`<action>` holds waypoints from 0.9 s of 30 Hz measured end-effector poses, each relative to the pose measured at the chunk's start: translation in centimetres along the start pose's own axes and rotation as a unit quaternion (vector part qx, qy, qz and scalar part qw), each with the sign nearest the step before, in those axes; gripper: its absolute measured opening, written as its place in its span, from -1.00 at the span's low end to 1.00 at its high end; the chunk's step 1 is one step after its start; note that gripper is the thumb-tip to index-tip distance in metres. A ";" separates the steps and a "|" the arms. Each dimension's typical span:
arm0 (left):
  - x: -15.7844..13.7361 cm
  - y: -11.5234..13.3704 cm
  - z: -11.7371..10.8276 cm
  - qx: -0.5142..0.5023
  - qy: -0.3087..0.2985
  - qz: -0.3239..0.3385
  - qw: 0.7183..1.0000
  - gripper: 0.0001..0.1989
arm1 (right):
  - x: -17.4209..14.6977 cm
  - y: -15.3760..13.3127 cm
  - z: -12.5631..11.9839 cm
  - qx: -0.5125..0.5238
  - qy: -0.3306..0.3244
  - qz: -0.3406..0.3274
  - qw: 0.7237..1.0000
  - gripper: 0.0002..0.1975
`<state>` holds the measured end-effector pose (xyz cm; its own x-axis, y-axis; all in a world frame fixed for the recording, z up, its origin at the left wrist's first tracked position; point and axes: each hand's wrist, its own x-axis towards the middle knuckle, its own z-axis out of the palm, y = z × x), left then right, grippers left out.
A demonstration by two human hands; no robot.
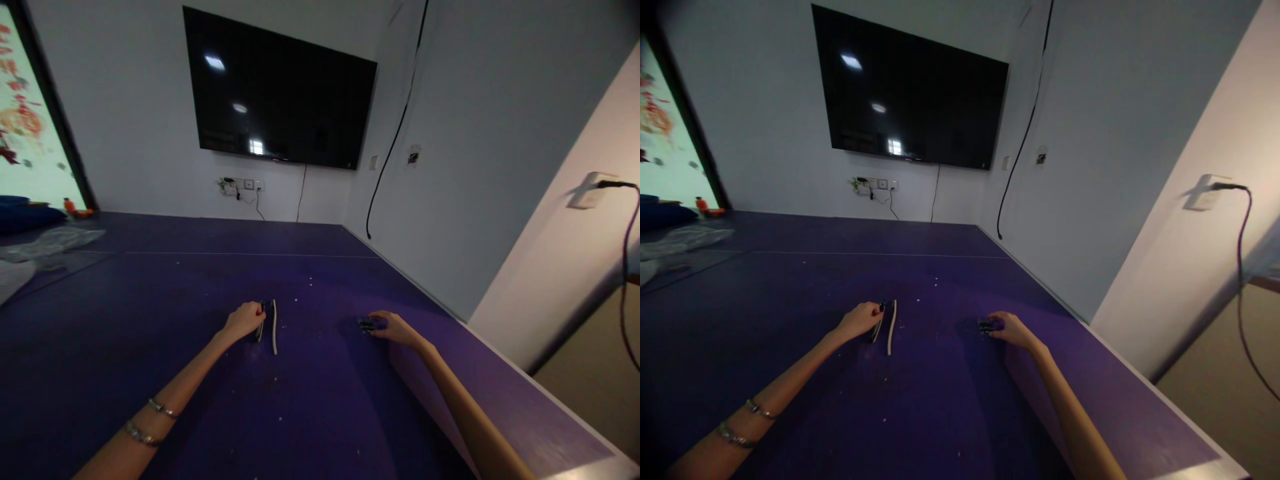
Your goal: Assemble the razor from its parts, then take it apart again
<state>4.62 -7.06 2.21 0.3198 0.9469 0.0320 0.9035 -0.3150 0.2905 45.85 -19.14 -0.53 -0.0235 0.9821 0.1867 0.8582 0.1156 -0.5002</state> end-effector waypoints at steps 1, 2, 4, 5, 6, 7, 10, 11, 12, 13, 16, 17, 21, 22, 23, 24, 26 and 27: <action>0.0 -0.3 0.0 -0.006 0.001 -0.001 1.000 -0.74 | 0.0 0.1 0.0 0.001 -0.002 -0.001 1.000 -0.53; 0.1 -0.5 0.0 -0.011 0.003 -0.001 1.000 -0.74 | 0.1 0.2 0.1 0.002 -0.004 -0.002 1.000 -0.53; 0.2 -1.0 0.0 -0.018 0.009 -0.002 1.000 -0.75 | 0.2 0.4 0.2 0.006 -0.005 -0.008 1.000 -0.52; 0.3 -1.2 -0.1 -0.020 0.012 -0.002 1.000 -0.75 | 0.3 0.3 0.3 0.007 -0.005 -0.013 1.000 -0.52; 0.3 -1.3 -0.1 -0.021 0.015 -0.003 1.000 -0.74 | 0.5 0.1 0.4 0.010 -0.003 -0.019 1.000 -0.53; 0.4 -1.5 -0.2 -0.022 0.017 -0.004 1.000 -0.74 | 0.8 -0.3 0.7 0.012 -0.001 -0.025 1.000 -0.53; 0.5 -1.8 -0.4 -0.026 0.026 -0.007 0.999 -0.74 | 2.1 -2.3 2.0 0.027 0.012 -0.049 0.998 -0.54; 0.5 -1.9 -0.4 -0.027 0.029 -0.008 0.999 -0.74 | 2.6 -3.2 2.6 0.034 0.018 -0.062 0.997 -0.55; 0.5 -2.0 -0.5 -0.028 0.030 -0.010 0.999 -0.74 | 3.3 -4.3 3.3 0.043 0.023 -0.079 0.996 -0.55; 0.4 -2.1 -0.5 -0.029 0.030 -0.013 0.999 -0.74 | 3.9 -5.4 4.0 0.051 0.027 -0.094 0.994 -0.55; 0.1 -2.4 -0.5 -0.029 0.030 -0.024 0.999 -0.74 | 6.0 -8.8 6.2 0.069 0.032 -0.127 0.989 -0.56; 0.0 -2.6 -0.4 -0.029 0.030 -0.028 0.999 -0.74 | 6.6 -9.9 6.9 0.072 0.030 -0.136 0.988 -0.57; -0.4 -3.2 -0.1 -0.023 0.040 -0.048 0.998 -0.75 | 8.6 -12.9 9.2 0.077 0.005 -0.166 0.983 -0.61; -0.5 -3.3 0.0 -0.021 0.045 -0.053 0.997 -0.76 | 8.9 -13.4 9.7 0.076 0.002 -0.171 0.982 -0.60; -0.5 -3.4 0.1 -0.019 0.050 -0.059 0.997 -0.76 | 9.2 -13.7 10.2 0.073 0.001 -0.174 0.982 -0.60; -0.5 -3.6 0.2 -0.016 0.056 -0.065 0.996 -0.76 | 9.4 -14.0 10.6 0.070 0.001 -0.176 0.982 -0.60; -0.5 -3.8 0.3 -0.010 0.067 -0.074 0.995 -0.75 | 9.7 -14.2 11.2 0.061 0.001 -0.178 0.982 -0.59; -0.5 -3.8 0.3 -0.008 0.072 -0.077 0.994 -0.75 | 9.7 -14.3 11.4 0.057 0.001 -0.179 0.982 -0.59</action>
<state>1.08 -6.39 0.81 0.1327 0.9836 0.1224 0.9338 -0.1655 0.3171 27.50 -9.54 -1.22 -0.3123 0.8750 0.3701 0.7325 0.4698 -0.4927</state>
